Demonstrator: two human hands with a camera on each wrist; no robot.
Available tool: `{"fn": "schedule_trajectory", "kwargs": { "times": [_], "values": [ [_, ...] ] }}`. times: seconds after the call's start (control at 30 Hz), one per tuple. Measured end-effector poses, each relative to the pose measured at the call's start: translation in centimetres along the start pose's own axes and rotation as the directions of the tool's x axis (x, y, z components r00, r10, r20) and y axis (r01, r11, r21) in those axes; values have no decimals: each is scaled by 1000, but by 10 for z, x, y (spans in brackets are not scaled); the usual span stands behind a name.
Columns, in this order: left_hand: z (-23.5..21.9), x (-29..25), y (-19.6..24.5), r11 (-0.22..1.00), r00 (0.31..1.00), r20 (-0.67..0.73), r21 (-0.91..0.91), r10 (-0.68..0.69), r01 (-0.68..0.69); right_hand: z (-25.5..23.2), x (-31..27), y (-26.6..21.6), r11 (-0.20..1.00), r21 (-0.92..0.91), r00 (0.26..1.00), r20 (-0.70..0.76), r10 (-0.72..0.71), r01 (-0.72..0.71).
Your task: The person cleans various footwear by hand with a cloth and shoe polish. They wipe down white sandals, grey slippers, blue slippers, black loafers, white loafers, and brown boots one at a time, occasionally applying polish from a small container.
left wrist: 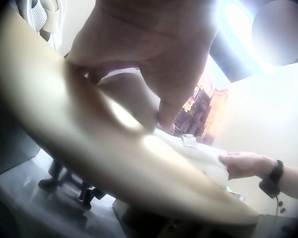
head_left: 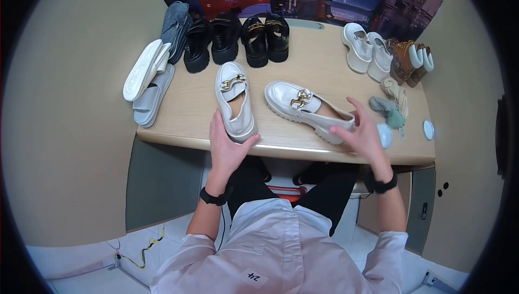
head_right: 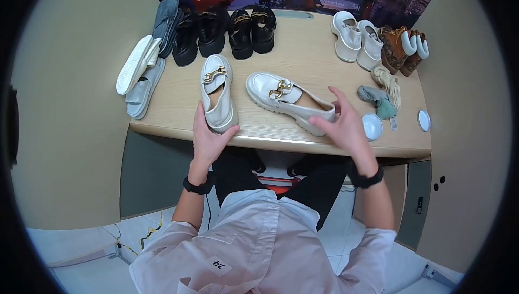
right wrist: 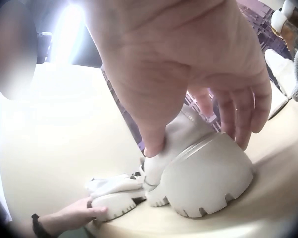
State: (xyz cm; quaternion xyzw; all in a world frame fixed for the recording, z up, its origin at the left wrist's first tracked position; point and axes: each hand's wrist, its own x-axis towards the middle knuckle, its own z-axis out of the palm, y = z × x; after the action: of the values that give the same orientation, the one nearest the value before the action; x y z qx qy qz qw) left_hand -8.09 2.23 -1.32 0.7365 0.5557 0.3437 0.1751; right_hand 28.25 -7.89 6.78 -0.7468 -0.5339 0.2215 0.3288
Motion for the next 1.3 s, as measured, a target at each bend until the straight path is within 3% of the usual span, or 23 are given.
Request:
{"fn": "schedule_trajectory", "kwargs": {
  "times": [0.03, 0.13, 0.2, 0.33, 0.43, 0.53, 0.63, 0.83, 0.93, 1.0, 1.13, 1.2, 1.3],
  "values": [
    [0, 1, 3, 999, 1000, 5, -36, -25, 25, 11, -7, 13, 997, 24, 998, 12, -69, 69],
    [-3, 2, 7, 993, 998, 5, -101, -59, 60, 38, -24, 14, 983, 170, 997, -29, -68, 72],
    [-2, 2, 4, 996, 999, -16, -90, -31, 30, 46, -26, 10, 979, 196, 996, -78, -45, 60],
    [-13, -1, 5, 995, 995, 86, -86, -40, 48, 53, -39, -1, 978, 191, 976, -215, -44, 86],
    [-18, -10, 12, 996, 991, 133, -85, -4, 15, 59, -53, -4, 977, 210, 941, -325, 96, -27],
    [-11, -22, 24, 993, 982, 172, -105, 74, -56, 64, -58, -13, 987, 158, 885, -452, 110, -42],
    [-8, -20, 53, 971, 955, 243, -204, 171, -122, 76, -56, -8, 997, -80, 849, -526, -47, 5],
    [24, -2, 75, 952, 939, 242, -242, 244, -185, 83, -66, -7, 999, 32, 878, -477, 21, -6],
    [36, 16, 84, 938, 919, 266, -268, 291, -219, 82, -64, -5, 986, 153, 911, -395, 120, -63],
    [44, 30, 90, 932, 897, 318, -291, 308, -217, 80, -54, -7, 986, 160, 926, -361, 111, -56],
    [67, 62, 98, 900, 882, 254, -295, 398, -321, 72, -12, -4, 983, 158, 935, -325, 145, -98],
    [82, 83, 102, 891, 883, 211, -286, 419, -354, 74, 13, 8, 993, 61, 926, -359, 116, -101],
    [108, 111, 101, 926, 897, 280, -261, 342, -272, 67, 49, 7, 989, 23, 934, -326, 147, -147]
  ]
}}
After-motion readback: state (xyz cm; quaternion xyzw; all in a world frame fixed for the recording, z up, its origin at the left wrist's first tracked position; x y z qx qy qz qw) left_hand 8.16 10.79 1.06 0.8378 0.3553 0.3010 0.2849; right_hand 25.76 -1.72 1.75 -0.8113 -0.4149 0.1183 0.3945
